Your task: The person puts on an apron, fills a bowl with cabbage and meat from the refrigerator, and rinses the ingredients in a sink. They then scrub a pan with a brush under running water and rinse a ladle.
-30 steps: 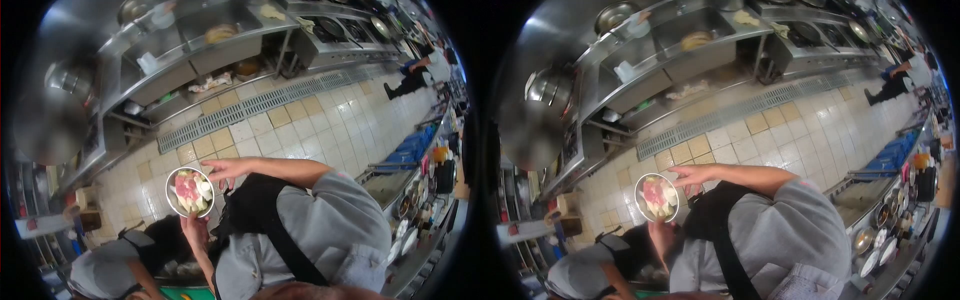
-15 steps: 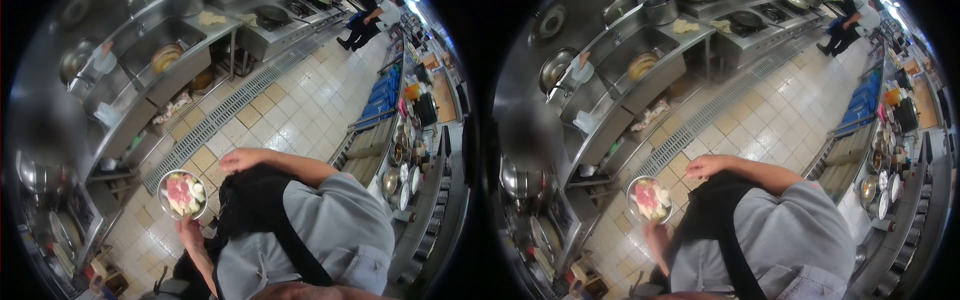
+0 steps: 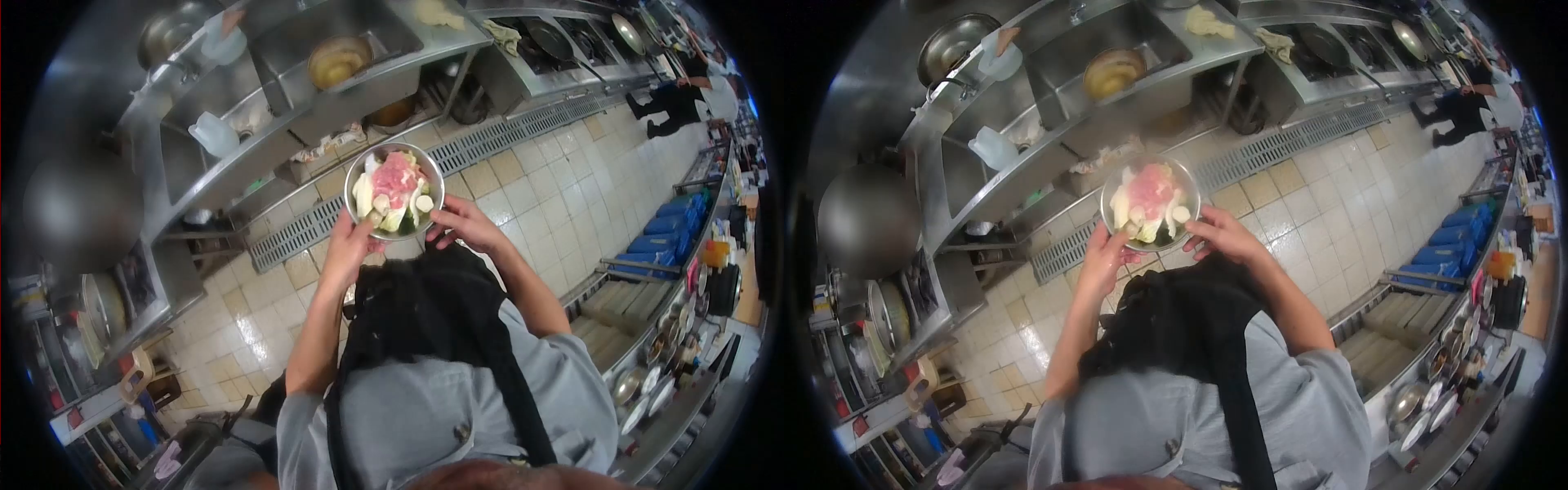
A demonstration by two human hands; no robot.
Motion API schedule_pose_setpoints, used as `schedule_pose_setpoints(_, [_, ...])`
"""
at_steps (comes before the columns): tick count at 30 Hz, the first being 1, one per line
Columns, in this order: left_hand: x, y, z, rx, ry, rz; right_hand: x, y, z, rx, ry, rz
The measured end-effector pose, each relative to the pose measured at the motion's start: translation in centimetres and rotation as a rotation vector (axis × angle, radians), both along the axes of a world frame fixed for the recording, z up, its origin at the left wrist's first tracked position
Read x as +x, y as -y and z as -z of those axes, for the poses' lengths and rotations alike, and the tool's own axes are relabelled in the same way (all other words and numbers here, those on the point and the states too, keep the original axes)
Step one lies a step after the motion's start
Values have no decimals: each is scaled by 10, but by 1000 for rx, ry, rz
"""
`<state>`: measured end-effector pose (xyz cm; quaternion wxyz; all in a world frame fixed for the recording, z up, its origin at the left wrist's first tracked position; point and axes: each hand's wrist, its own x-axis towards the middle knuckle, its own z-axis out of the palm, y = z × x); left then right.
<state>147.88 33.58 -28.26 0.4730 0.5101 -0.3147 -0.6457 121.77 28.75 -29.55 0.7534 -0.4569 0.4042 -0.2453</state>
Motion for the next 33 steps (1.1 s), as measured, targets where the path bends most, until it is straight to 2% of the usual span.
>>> schedule_pose_setpoints(2, [-18,43,-6,6,31,18,-15,38,-4,24,-1,91])
schedule_pose_setpoints(7, [-61,140,-32,23,81,101,-56,138,-13,16,-42,148])
schedule_pose_setpoints(9, [-75,182,-32,42,68,63,-62,179,-11,0,-51,219])
schedule_pose_setpoints(11, [-81,217,-26,-20,99,73,-62,215,-8,12,-65,315])
schedule_pose_setpoints(12, [-85,232,-44,23,82,98,-62,229,-9,12,-60,347])
schedule_pose_setpoints(18, [-70,339,-38,33,24,200,-59,327,7,-15,-52,475])
schedule_pose_setpoints(22, [-8,421,-7,18,-55,128,-51,395,27,-56,-74,625])
schedule_pose_setpoints(23, [15,444,-1,43,-77,86,-49,412,36,-62,-81,684])
schedule_pose_setpoints(24, [39,470,6,84,-204,-28,-46,428,44,-57,-86,678])
schedule_pose_setpoints(26, [84,528,22,103,-233,-101,-42,463,56,16,-61,813])
schedule_pose_setpoints(27, [107,560,30,115,-251,-165,-34,483,59,20,-70,810])
schedule_pose_setpoints(29, [146,629,50,134,-286,-239,-19,514,63,52,85,968])
schedule_pose_setpoints(33, [182,759,53,121,-426,-396,17,556,53,129,228,1024])
